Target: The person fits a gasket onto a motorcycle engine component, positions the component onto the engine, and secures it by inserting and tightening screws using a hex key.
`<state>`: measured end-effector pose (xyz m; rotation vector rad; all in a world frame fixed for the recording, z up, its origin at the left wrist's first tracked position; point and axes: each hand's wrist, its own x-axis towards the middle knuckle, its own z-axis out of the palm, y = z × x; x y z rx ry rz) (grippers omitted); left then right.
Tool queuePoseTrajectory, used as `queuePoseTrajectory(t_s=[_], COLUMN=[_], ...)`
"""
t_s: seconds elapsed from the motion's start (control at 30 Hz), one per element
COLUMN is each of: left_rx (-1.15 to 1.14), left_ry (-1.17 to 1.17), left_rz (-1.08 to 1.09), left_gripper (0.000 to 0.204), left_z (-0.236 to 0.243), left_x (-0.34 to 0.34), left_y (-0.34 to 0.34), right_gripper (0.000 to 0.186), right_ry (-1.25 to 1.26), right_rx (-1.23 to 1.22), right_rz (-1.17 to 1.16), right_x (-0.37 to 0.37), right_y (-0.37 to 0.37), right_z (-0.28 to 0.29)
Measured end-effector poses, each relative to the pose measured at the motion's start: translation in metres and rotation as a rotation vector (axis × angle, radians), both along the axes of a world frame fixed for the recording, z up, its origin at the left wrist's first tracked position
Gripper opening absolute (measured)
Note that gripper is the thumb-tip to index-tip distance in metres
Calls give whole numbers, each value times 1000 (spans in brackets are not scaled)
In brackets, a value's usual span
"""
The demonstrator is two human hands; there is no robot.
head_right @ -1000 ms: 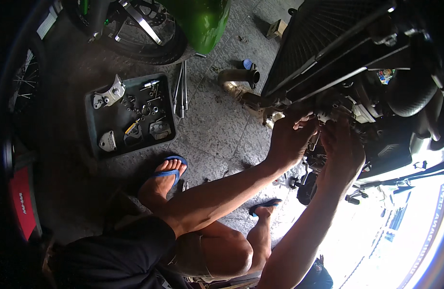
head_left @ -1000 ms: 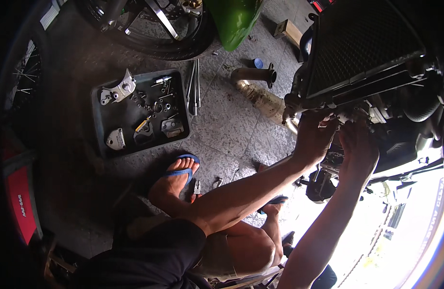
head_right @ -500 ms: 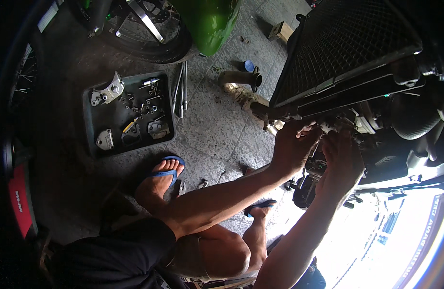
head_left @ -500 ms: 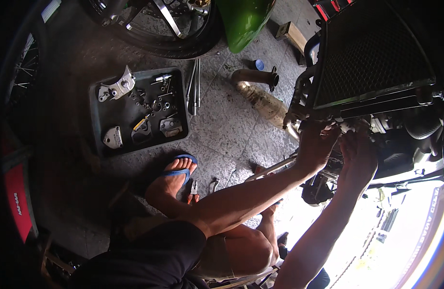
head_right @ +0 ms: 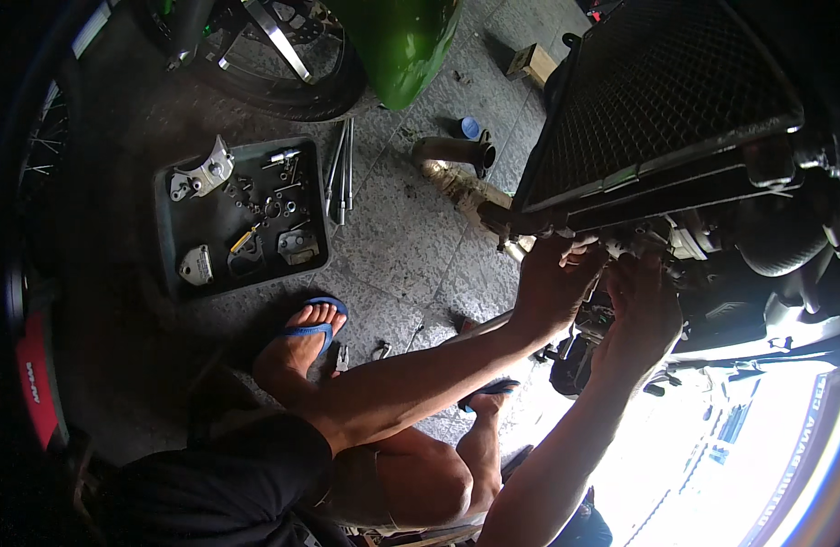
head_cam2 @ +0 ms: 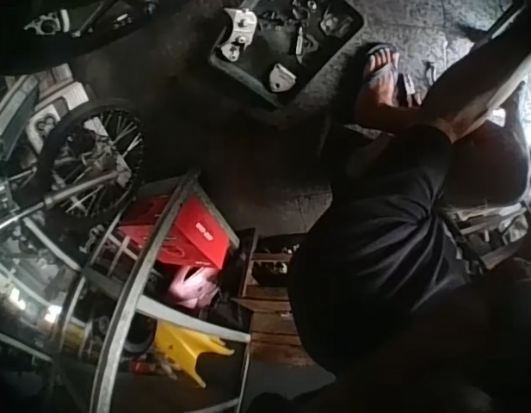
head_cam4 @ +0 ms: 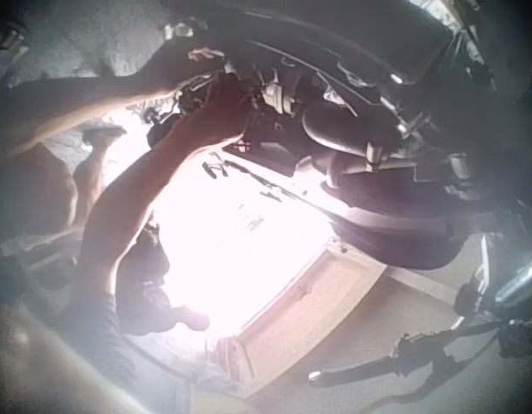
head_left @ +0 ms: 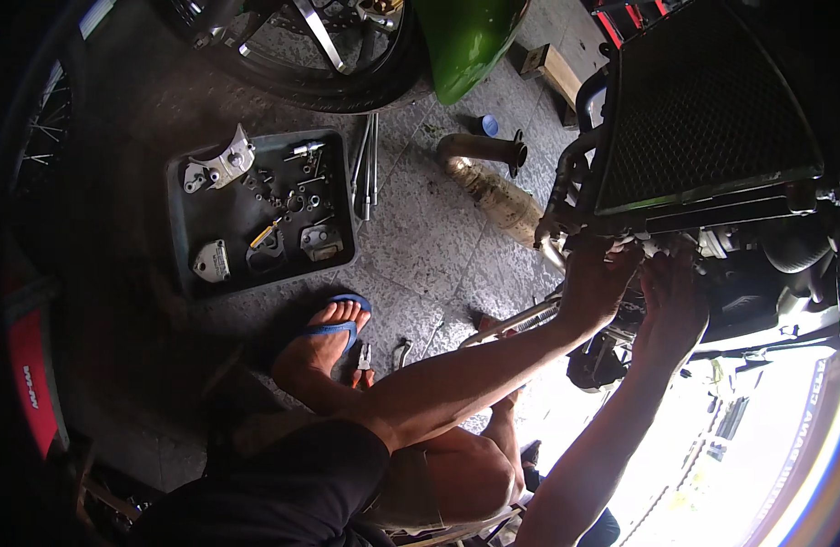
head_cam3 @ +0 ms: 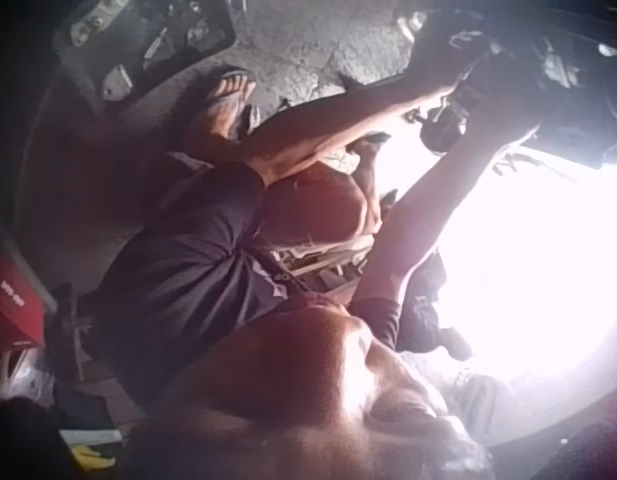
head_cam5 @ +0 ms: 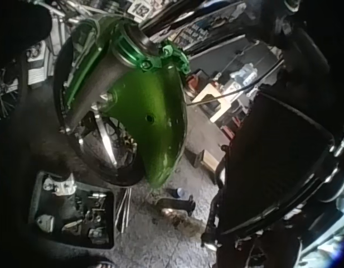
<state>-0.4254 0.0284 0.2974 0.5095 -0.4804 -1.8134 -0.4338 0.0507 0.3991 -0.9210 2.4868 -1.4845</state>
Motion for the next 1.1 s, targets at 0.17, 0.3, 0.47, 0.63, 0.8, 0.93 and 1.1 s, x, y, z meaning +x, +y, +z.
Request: queuePoseTrajectory(t_s=[0.17,0.3,0.47,0.63,0.8,0.93,1.1], left_rx=[19,6,-254,-285,-193,-471,-415], left_ry=[172,95,-204,-251,-70,-298,-358], left_rz=[-164,-217,199,38,-22,98,-23], left_gripper=[11,12,15,17,26,31,33], left_z=[-6,-6,-21,-23,-20,-5,10], left_x=[8,17,-5,4,6,11,23], left_y=[-5,-6,4,-1,-5,-11,-15], right_gripper=[40,35,23,19,25,20,21], right_ry=[319,386,1082,1067,1106,1197,1112], right_rx=[225,360,607,604,568,514,480], right_rz=[133,142,229,197,249,285,288], right_x=[-6,14,-1,4,-6,-9,-10], right_y=[21,10,12,5,5,9,10], right_z=[-20,-37,-45,-49,-52,-49,-48])
